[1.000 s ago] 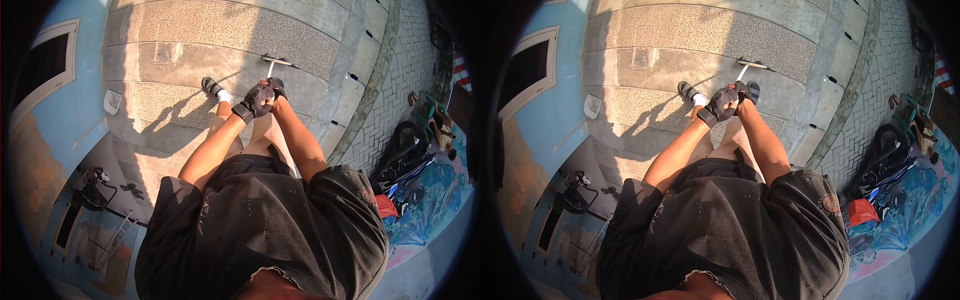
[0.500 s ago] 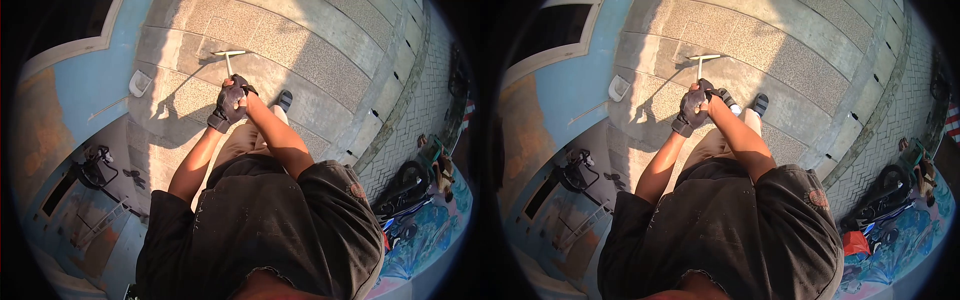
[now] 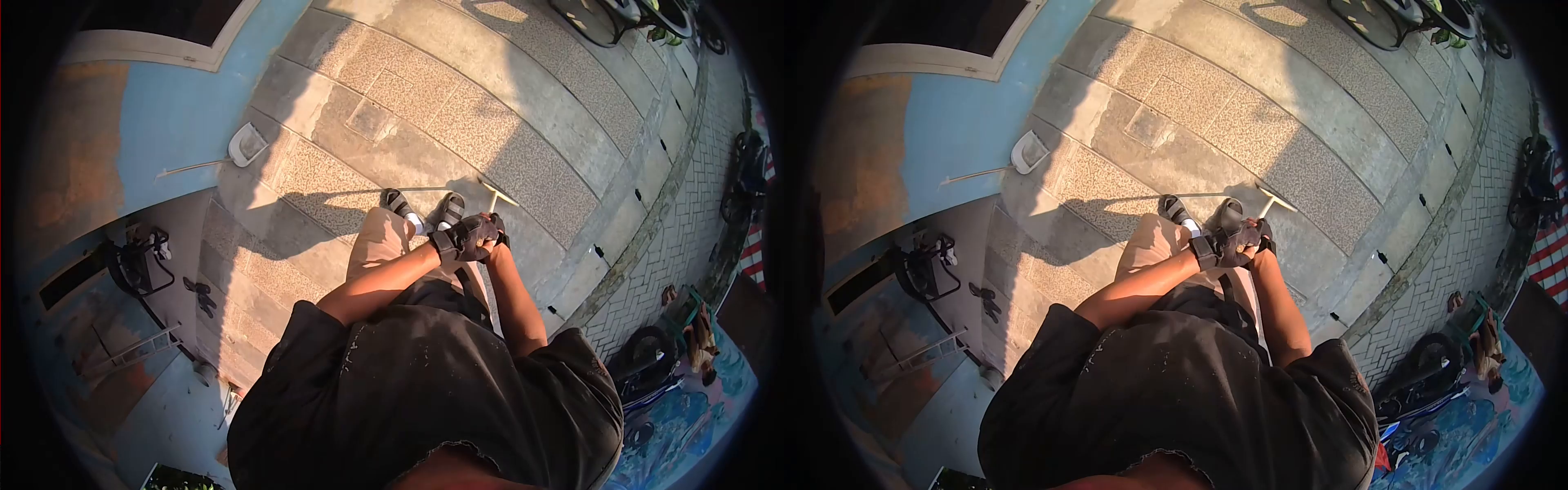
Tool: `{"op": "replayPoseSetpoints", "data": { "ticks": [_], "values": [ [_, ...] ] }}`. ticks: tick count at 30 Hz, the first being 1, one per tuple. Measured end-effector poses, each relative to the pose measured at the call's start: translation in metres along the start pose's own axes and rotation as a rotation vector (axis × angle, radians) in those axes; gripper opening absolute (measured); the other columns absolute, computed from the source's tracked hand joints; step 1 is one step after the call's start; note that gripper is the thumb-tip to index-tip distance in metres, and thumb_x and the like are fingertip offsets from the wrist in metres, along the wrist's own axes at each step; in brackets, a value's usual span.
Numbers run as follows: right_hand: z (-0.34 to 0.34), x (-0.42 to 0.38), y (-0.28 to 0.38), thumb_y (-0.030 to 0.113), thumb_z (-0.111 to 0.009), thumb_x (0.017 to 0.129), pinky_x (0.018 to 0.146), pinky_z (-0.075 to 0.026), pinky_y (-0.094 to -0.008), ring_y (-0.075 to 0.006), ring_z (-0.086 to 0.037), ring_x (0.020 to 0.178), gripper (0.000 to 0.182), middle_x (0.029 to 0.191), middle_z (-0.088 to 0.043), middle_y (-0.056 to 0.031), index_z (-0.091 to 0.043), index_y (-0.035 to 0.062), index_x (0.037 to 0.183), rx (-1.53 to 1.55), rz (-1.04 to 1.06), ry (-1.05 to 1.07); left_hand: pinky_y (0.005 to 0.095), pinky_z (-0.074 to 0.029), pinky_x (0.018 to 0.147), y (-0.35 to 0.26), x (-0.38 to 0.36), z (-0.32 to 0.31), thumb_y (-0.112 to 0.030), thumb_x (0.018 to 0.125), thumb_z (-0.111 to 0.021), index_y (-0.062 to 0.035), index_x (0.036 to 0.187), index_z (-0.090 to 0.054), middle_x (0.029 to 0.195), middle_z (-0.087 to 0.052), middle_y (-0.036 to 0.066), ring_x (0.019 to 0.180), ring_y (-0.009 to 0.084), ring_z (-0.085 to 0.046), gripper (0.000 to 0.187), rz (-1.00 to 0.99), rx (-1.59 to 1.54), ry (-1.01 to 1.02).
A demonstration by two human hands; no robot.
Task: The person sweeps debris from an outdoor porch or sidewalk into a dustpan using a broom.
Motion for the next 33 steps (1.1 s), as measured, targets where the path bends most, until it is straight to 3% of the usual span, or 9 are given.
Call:
{"op": "replayPoseSetpoints", "data": {
  "ticks": [4,6,9,10,11,15,17,21,33],
  "values": [
    [-0.014,0.020,-0.006,0.029,-0.049,0.087,0.069,-0.045,-0.0320,-0.0175,-0.053,0.068,0.022,0.066,-0.054,0.0012,-0.051,0.0165,0.070,-0.277,0.057,-0.213,0.0451,-0.043,0.083,0.012,0.004,0.026,-0.028,0.070,-0.063,-0.0142,0.075,-0.059,0.074,-0.061,0.010,0.079,0.0300,-0.059,0.015,0.058,0.440,-0.005],
    [-0.078,0.046,-0.039,0.032,-0.048,0.086,0.069,-0.046,-0.0322,-0.0189,-0.054,0.069,0.025,0.068,-0.056,0.0003,-0.052,0.0175,0.066,0.156,-0.193,0.394,0.0471,-0.043,0.077,0.045,-0.003,0.032,-0.024,0.071,-0.060,-0.0115,0.068,-0.056,0.067,-0.058,0.011,0.074,0.0319,-0.059,0.013,0.049,0.215,0.052],
    [-0.027,0.141,-0.039,0.031,-0.047,0.086,0.067,-0.047,-0.0391,-0.0223,-0.055,0.068,0.025,0.066,-0.053,-0.0015,-0.053,0.0163,0.066,-0.149,0.044,0.066,0.0469,-0.045,0.076,0.092,-0.026,0.088,-0.015,0.072,-0.057,-0.0071,0.064,-0.054,0.066,-0.057,0.014,0.070,0.0358,-0.057,0.012,0.102,0.086,-0.037],
    [-0.057,0.162,-0.065,0.032,-0.047,0.086,0.070,-0.047,-0.0398,-0.0222,-0.055,0.073,0.025,0.071,-0.053,-0.0018,-0.051,0.0162,0.067,-0.142,-0.120,0.271,0.0432,-0.046,0.081,0.104,-0.034,0.108,-0.010,0.068,-0.056,-0.0073,0.062,-0.053,0.062,-0.055,0.014,0.066,0.0360,-0.056,0.008,0.133,0.160,-0.030],
    [-0.113,0.157,-0.105,0.036,-0.045,0.086,0.063,-0.045,-0.0401,-0.0233,-0.052,0.062,0.027,0.061,-0.050,-0.0007,-0.048,0.0190,0.065,-0.042,-0.029,0.049,0.0448,-0.047,0.079,0.097,-0.044,0.141,-0.009,0.072,-0.055,-0.0049,0.065,-0.052,0.065,-0.055,0.017,0.068,0.0379,-0.056,0.009,-0.006,0.144,-0.093],
    [-0.208,0.239,-0.208,0.030,-0.043,0.088,0.046,-0.036,-0.0283,-0.0156,-0.040,0.045,0.033,0.050,-0.038,0.0007,-0.036,0.0152,0.060,0.204,-0.235,0.164,0.0427,-0.048,0.074,0.112,-0.101,0.246,-0.010,0.070,-0.056,-0.0054,0.063,-0.052,0.061,-0.053,0.015,0.064,0.0353,-0.056,0.009,-0.113,0.241,-0.129],
    [-0.246,0.266,-0.260,0.029,-0.044,0.089,0.049,-0.039,-0.0297,-0.0158,-0.045,0.052,0.029,0.055,-0.042,-0.0010,-0.039,0.0134,0.065,0.326,-0.382,0.172,0.0434,-0.046,0.063,0.119,-0.125,0.285,-0.011,0.071,-0.056,-0.0053,0.063,-0.052,0.061,-0.054,0.015,0.063,0.0343,-0.056,0.010,0.102,0.332,0.023],
    [-0.319,0.256,-0.326,0.024,-0.046,0.091,0.058,-0.042,-0.0255,-0.0138,-0.044,0.056,0.024,0.060,-0.041,0.0008,-0.042,0.0108,0.071,0.434,-0.514,0.573,0.0436,-0.043,0.055,0.097,-0.144,0.329,-0.015,0.071,-0.056,-0.0058,0.061,-0.054,0.060,-0.055,0.013,0.059,0.0341,-0.055,0.013,0.037,0.345,-0.004],
    [-0.179,0.144,-0.201,0.028,-0.051,0.088,0.054,-0.040,-0.0263,-0.0148,-0.045,0.054,0.026,0.057,-0.043,-0.0006,-0.043,0.0119,0.069,0.463,-0.012,0.224,0.0422,-0.044,0.060,0.055,-0.104,0.229,-0.013,0.068,-0.061,-0.0066,0.069,-0.056,0.065,-0.054,0.013,0.063,0.0328,-0.054,0.009,-0.125,-0.083,0.053]
  ]
}}
Point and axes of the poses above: each hand's wrist, its own x-axis towards the middle knuckle, its own z-axis out of the back of the hand, y = z × x, the point moved 8 cm from there along x, towards the middle knuckle
